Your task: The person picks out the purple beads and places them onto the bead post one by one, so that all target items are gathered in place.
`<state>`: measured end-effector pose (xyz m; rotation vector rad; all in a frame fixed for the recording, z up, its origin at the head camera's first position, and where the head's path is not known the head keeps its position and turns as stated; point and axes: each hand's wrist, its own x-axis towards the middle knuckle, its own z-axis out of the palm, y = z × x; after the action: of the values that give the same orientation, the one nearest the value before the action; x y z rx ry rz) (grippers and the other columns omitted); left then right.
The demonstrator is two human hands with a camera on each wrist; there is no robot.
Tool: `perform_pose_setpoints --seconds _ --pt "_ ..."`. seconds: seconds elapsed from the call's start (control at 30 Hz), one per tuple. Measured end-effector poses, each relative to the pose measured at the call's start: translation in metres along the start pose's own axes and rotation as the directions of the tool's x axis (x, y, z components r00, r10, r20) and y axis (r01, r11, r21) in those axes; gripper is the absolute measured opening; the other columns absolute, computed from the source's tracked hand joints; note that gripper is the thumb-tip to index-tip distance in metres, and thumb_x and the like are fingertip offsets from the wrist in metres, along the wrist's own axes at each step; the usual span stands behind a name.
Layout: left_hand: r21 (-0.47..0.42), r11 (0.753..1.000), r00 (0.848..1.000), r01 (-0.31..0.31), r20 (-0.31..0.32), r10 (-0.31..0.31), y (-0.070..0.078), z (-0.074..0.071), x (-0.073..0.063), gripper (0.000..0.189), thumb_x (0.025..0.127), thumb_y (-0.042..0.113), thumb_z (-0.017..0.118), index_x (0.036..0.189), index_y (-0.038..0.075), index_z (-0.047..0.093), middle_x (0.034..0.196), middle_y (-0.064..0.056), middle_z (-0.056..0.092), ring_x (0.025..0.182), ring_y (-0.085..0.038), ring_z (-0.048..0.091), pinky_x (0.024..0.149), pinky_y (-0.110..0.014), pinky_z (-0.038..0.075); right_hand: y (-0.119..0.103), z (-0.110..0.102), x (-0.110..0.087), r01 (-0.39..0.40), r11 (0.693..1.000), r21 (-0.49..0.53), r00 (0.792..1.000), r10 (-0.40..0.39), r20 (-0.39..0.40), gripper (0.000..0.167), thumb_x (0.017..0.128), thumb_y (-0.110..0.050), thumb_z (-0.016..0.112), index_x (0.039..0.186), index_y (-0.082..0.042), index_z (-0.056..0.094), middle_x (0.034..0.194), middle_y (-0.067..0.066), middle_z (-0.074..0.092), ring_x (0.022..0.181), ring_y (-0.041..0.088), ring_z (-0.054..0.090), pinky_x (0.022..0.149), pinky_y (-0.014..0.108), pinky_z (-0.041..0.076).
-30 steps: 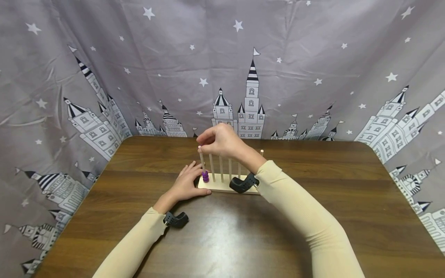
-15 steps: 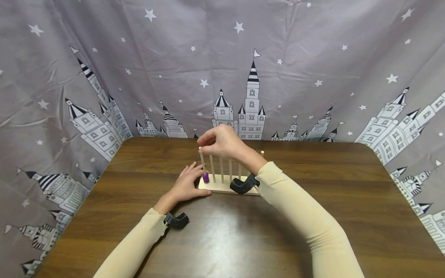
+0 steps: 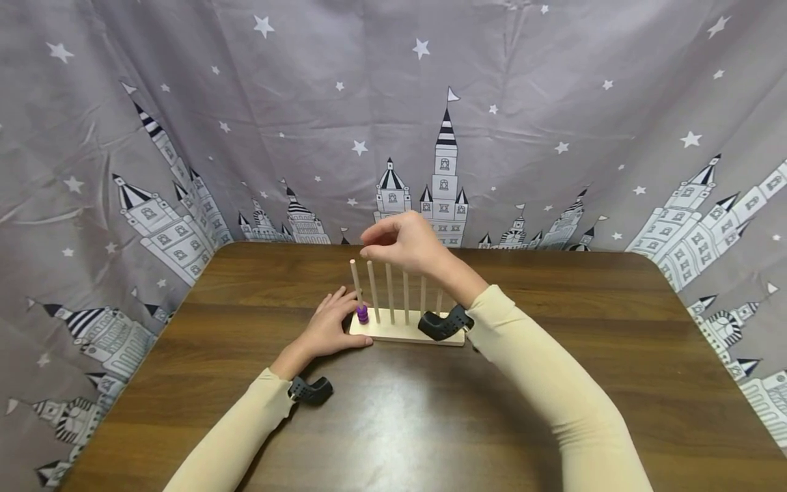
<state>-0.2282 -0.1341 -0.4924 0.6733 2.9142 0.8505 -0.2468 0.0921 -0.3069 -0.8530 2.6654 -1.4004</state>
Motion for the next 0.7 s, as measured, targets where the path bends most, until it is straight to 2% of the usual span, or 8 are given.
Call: perform_pose_setpoints --seconds 0.17,0.37,0.57,0.7 --pt "0.009 1.000 1.000 -0.003 0.006 0.003 0.001 0.000 0.000 0.072 0.074 0.050 0.084 0.133 0.015 0.065 0.160 -0.016 0.044 0.155 -0.046 0.023 0.127 -0.064 0.012 0.013 -0.025 -0.017 -0.029 0.999 -0.046 0.995 0.024 -0.092 0.019 0.087 -0.013 0.078 0.103 -0.003 0.079 0.103 0.015 0.079 0.078 0.008 0.070 0.068 0.017 0.057" --pt "0.012 1.000 1.000 -0.003 0.002 0.003 0.000 -0.001 0.000 0.072 0.074 0.051 0.084 0.134 0.015 0.065 0.161 -0.016 0.043 0.156 -0.045 0.023 0.128 -0.063 0.011 0.037 -0.048 -0.042 -0.082 0.995 -0.054 0.983 0.072 -0.170 0.018 0.089 -0.013 0.075 0.102 -0.001 0.079 0.102 0.017 0.079 0.075 -0.003 0.067 0.068 0.013 0.056" --pt "0.012 1.000 1.000 0.003 0.006 -0.004 -0.001 0.000 0.000 0.072 0.074 0.051 0.084 0.134 0.015 0.065 0.162 -0.015 0.042 0.156 -0.044 0.021 0.128 -0.062 0.010 0.054 -0.061 -0.070 -0.155 0.984 -0.088 0.969 0.134 -0.208 0.020 0.091 -0.018 0.074 0.104 -0.004 0.080 0.103 0.017 0.079 0.076 -0.006 0.066 0.068 0.012 0.055" --pt "0.006 1.000 1.000 -0.002 0.003 0.002 -0.001 0.000 0.000 0.071 0.074 0.051 0.084 0.133 0.015 0.065 0.161 -0.016 0.043 0.156 -0.045 0.022 0.128 -0.064 0.011 0.065 -0.064 -0.088 -0.161 0.982 -0.096 0.962 0.134 -0.238 0.020 0.093 -0.018 0.073 0.104 -0.002 0.079 0.100 0.017 0.079 0.073 -0.007 0.064 0.066 0.012 0.053"
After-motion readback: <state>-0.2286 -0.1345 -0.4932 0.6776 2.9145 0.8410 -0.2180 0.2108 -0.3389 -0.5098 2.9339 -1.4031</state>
